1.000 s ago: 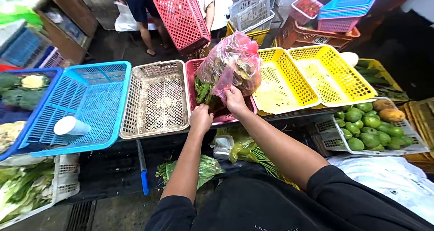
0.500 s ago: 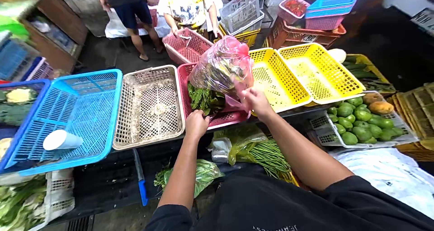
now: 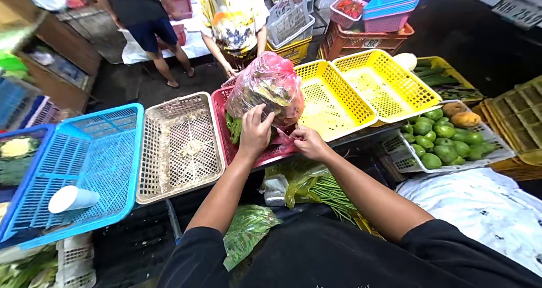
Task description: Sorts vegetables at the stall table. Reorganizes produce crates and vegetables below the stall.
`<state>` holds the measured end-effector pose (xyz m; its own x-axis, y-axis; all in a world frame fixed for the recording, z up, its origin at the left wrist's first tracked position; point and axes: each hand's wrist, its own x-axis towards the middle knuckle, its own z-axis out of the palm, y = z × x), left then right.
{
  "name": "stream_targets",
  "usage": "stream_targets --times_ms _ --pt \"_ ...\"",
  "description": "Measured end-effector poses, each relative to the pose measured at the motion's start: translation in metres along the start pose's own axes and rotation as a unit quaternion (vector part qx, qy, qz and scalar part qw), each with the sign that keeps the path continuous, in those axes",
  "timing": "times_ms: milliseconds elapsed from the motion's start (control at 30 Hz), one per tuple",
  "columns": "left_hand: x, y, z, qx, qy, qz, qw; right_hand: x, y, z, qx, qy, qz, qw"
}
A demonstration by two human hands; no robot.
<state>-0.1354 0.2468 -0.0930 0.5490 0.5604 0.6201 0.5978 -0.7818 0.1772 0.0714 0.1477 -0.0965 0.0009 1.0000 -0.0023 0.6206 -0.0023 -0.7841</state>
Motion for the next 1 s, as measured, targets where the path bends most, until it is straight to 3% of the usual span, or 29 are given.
stream_targets --times_ms 100,233,400,467,600,700,767,833,1000 --pt "-0.001 -0.009 0.021 -0.019 0.048 0.023 0.998 -0.007 0.013 -0.001 -0.026 -0.014 0.057 0.998" --pt "0.014 -0.012 0.009 -0.052 0.049 0.042 0.997 -0.016 0.03 -0.004 -0.099 -0.056 0.144 0.983" --pt "0.022 -0.013 0.002 -0.067 0.049 0.045 0.996 -0.013 0.013 -0.009 -0.155 -0.097 0.189 0.965" --pt "0.024 -0.012 -0.001 -0.075 0.039 0.042 0.996 -0.01 -0.001 -0.016 -0.16 -0.098 0.172 0.967" --pt "0.014 -0.01 -0.002 -0.099 0.043 0.004 0.994 0.009 -0.034 -0.024 -0.095 0.076 0.033 0.992" --pt "0.002 -0.018 -0.018 -0.139 0.074 -0.154 0.975 0.049 -0.058 -0.045 -0.067 0.157 -0.037 0.985" --pt "-0.004 -0.028 -0.028 -0.193 0.075 -0.346 0.915 0.079 -0.07 -0.054 -0.066 0.161 -0.031 0.984" --pt "-0.01 -0.038 -0.02 -0.254 0.04 -0.506 0.823 0.105 -0.076 -0.057 -0.078 0.13 0.009 0.988" --pt "-0.033 -0.051 0.017 -0.361 0.021 -0.678 0.64 0.145 -0.09 -0.047 -0.148 0.089 0.068 0.983"
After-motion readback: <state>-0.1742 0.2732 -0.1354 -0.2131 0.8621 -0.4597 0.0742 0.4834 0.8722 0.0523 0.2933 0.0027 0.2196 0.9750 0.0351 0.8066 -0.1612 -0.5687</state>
